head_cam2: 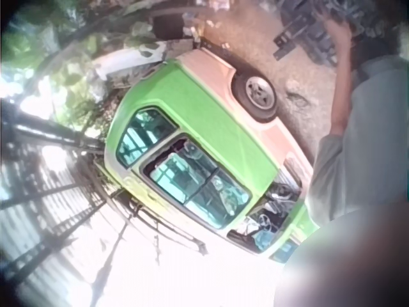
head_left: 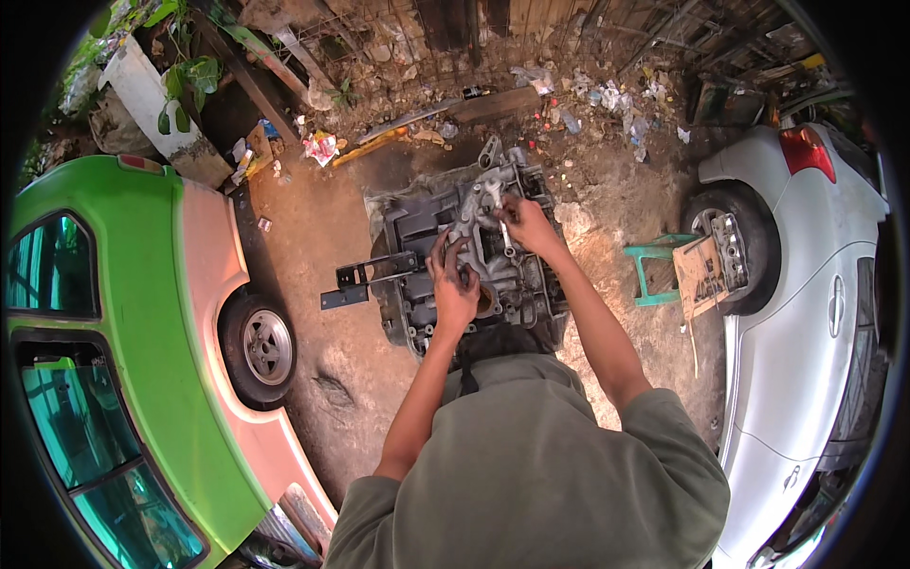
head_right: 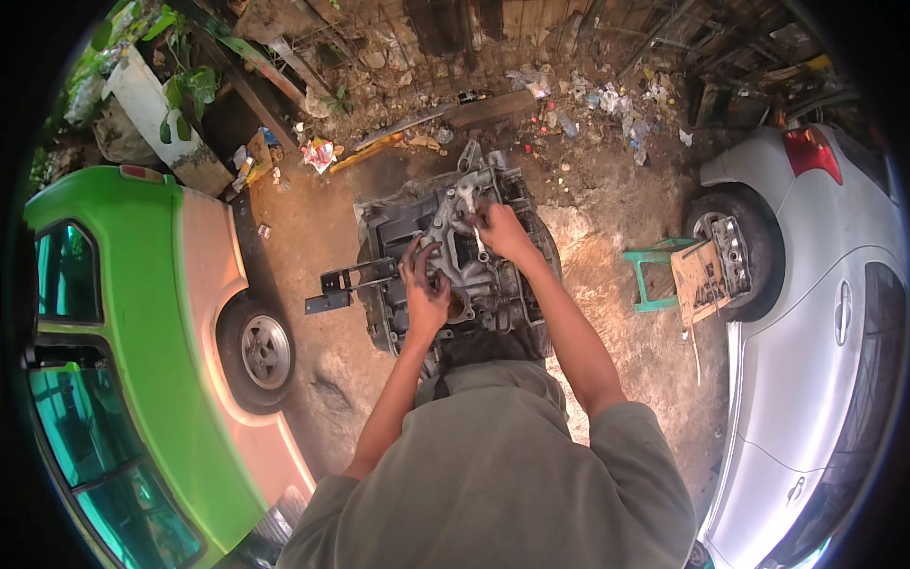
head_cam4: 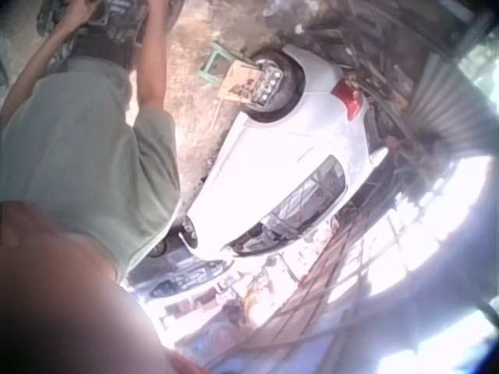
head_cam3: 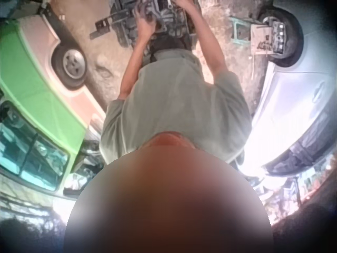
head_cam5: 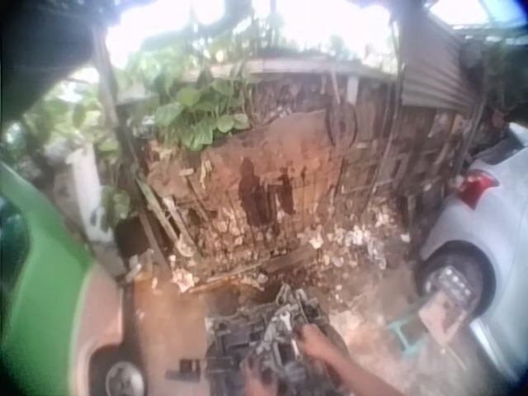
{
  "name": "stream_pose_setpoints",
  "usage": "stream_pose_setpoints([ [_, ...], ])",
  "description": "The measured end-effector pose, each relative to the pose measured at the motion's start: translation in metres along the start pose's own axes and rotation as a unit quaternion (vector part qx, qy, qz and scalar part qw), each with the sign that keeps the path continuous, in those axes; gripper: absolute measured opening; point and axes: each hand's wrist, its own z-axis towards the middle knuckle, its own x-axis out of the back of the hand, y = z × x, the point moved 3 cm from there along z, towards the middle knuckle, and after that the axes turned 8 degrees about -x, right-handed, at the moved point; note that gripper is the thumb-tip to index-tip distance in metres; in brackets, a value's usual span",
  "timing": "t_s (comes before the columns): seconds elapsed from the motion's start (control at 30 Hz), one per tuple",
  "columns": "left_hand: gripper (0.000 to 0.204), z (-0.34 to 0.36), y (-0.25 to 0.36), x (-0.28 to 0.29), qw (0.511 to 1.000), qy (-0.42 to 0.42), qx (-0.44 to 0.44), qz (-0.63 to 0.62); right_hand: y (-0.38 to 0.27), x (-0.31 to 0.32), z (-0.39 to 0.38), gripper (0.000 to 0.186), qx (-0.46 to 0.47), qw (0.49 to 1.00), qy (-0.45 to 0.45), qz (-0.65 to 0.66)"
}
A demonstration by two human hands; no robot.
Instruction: The person uses a wrench to loosen and remove bolts from a car engine block placed on a stand. They repeatedly reposition the wrench and hands to access different bolt locations on the engine.
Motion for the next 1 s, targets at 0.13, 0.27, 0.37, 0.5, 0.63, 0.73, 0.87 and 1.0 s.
stream_pose_setpoints([
  [0.13, 0.057, -0.003, -0.001, 0.0, 1.0, 0.014, -0.011, -0.001, -0.002, 0.024, -0.014, 0.018, -0.078, 0.955, 0.089, 0.274],
  [0.27, 0.056, -0.002, -0.002, -0.001, 1.0, 0.007, 0.001, -0.025, 0.008, 0.042, -0.046, 0.021, -0.094, 0.881, 0.164, 0.433],
  [0.37, 0.055, -0.002, -0.002, -0.001, 1.0, 0.006, 0.002, -0.029, 0.014, 0.038, -0.086, 0.022, -0.093, 0.857, 0.178, 0.474],
  [0.5, 0.052, -0.002, -0.001, -0.001, 1.0, 0.005, 0.008, -0.03, 0.014, 0.021, -0.126, 0.023, -0.124, 0.834, 0.194, 0.501],
  [0.63, 0.052, -0.002, -0.001, 0.0, 1.0, -0.003, 0.007, -0.029, 0.009, 0.011, -0.138, 0.026, -0.12, 0.824, 0.206, 0.515],
  [0.73, 0.055, -0.002, 0.0, 0.001, 1.0, 0.0, -0.007, -0.017, 0.012, 0.004, -0.138, 0.025, -0.139, 0.809, 0.183, 0.541],
  [0.87, 0.056, -0.002, 0.002, 0.002, 1.0, 0.004, -0.009, -0.02, 0.018, -0.003, -0.139, 0.031, -0.12, 0.838, 0.174, 0.503],
  [1.0, 0.057, -0.002, 0.001, 0.001, 1.0, -0.002, 0.004, -0.024, 0.024, -0.009, -0.15, 0.031, -0.115, 0.837, 0.179, 0.503],
])
